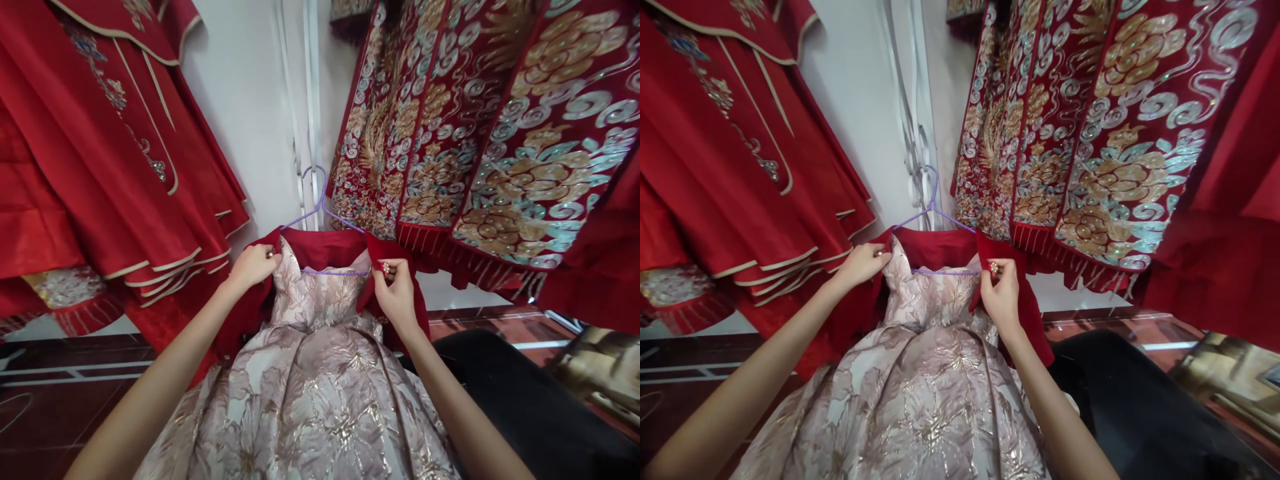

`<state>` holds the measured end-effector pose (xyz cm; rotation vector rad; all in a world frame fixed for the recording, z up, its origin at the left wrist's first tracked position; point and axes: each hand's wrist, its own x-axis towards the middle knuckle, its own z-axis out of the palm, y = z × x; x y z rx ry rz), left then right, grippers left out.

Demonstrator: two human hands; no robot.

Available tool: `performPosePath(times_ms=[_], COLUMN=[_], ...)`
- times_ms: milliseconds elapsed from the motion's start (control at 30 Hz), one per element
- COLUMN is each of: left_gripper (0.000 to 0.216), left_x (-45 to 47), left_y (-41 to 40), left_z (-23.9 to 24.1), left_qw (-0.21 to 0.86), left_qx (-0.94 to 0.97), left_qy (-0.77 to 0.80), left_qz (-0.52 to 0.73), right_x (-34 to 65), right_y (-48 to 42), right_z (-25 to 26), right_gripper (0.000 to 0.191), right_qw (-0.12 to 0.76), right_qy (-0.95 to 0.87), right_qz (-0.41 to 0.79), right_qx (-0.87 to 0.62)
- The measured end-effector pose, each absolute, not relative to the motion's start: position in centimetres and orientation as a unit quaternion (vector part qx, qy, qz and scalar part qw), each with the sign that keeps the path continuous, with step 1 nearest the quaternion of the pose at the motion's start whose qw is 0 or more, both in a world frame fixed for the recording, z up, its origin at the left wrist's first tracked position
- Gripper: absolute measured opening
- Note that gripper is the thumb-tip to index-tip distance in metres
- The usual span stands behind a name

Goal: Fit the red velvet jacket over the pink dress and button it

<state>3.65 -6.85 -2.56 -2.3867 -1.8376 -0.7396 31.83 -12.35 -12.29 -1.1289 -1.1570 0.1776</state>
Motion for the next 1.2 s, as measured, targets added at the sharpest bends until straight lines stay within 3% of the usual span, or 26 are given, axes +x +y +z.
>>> performPosePath(times_ms=[167,367,500,767,967,1200], left_gripper=[0.019,0.021,0.018,0.016,0.010,0.013], left_x=[4.3,5.8,7.5,9.7,7.9,9.1], left_y=[-7.4,-10.0,-12.2,-12.9,-13.7,-13.6], left_z=[-3.8,-4.4,-4.1,-6.2,-6.9,-7.9], left_qw=[0.060,-0.046,-0.062,0.009,-0.026,-0.168], left_qx=[-0.757,-0.792,-0.811,-0.818,-0.764,-0.725], left_qy=[-0.609,-0.546,-0.512,-0.541,-0.532,-0.444], left_qz=[-0.227,-0.270,-0.277,-0.197,-0.363,-0.499], right_x=[31.4,28.7,26.6,23.4,25.8,25.7], right_y=[-12.9,-13.8,-14.6,-13.5,-14.4,-14.2], right_z=[-12.0,-11.8,-11.0,-11.7,-10.7,-11.4], right_gripper=[0.018,0.019,0.022,0.019,0.029,0.030], right_qw=[0.670,0.674,0.685,0.626,0.624,0.615], right_qy=[-0.532,-0.551,-0.540,-0.605,-0.600,-0.599], right_qz=[0.077,0.131,0.202,0.280,0.214,0.340], right_qx=[-0.512,-0.474,-0.446,-0.405,-0.453,-0.383])
